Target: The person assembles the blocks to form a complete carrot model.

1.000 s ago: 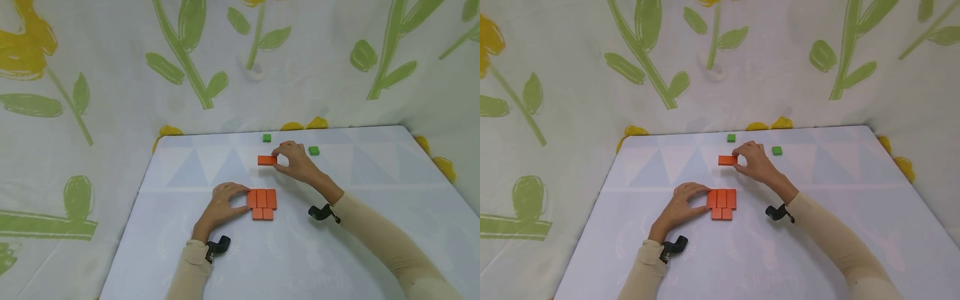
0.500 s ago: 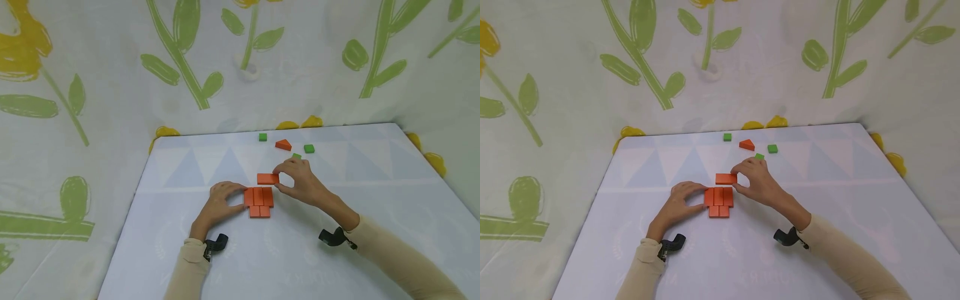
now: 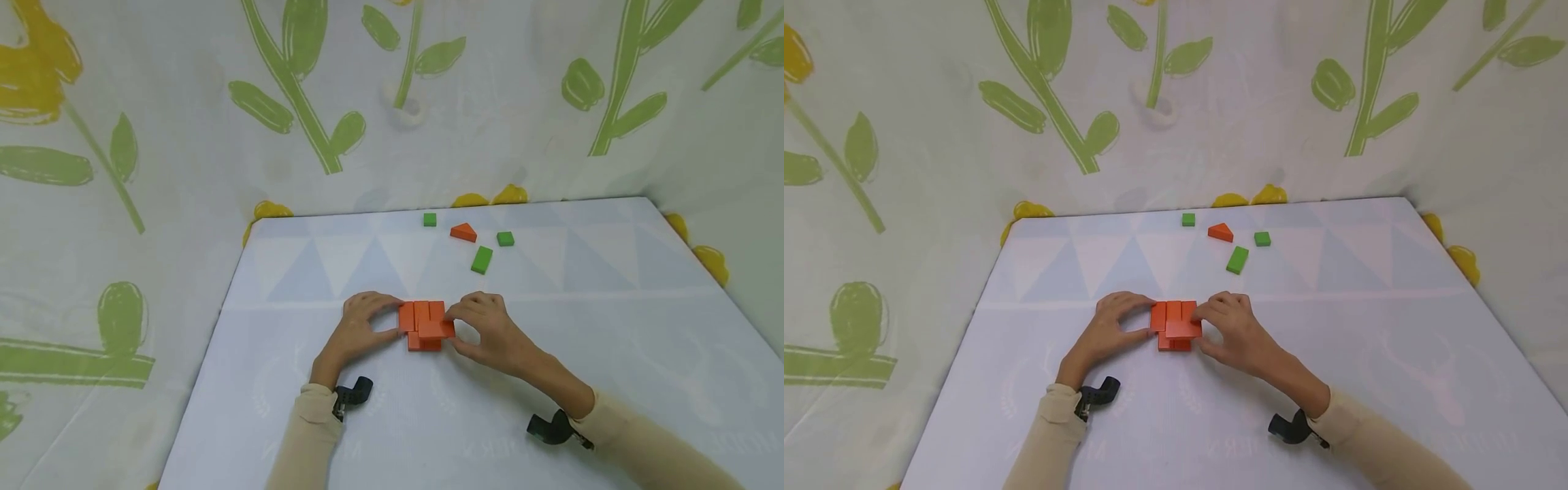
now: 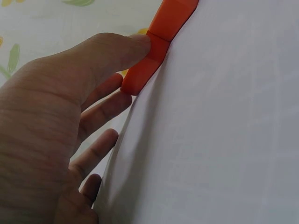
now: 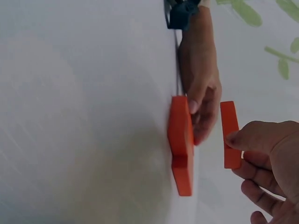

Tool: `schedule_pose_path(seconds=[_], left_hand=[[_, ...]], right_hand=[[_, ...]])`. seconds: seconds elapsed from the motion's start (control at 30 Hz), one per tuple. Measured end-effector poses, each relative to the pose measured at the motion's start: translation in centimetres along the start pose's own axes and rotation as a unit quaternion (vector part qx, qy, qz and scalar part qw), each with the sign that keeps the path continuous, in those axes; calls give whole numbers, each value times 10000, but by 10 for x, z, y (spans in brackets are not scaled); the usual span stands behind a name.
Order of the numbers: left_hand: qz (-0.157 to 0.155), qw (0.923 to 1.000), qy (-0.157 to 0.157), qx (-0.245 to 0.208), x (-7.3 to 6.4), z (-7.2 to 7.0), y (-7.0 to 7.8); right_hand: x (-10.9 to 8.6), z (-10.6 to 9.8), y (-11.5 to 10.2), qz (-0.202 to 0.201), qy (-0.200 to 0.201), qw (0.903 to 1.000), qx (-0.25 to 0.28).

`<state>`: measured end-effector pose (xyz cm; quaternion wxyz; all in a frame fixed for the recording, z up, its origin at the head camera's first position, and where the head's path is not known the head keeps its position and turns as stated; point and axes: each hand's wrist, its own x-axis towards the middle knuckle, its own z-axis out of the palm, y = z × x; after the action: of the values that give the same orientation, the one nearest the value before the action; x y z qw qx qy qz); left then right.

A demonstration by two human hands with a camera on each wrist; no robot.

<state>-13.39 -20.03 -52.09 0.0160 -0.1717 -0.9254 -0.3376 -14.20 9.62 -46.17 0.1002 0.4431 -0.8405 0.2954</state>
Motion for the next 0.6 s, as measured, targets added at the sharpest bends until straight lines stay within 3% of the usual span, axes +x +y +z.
schedule_pose_path(seconds=[0.6], left_hand=[[183, 9998, 79, -23, 2, 0, -3]], right_hand=[[-17, 34, -14, -391, -145, 9990, -156]])
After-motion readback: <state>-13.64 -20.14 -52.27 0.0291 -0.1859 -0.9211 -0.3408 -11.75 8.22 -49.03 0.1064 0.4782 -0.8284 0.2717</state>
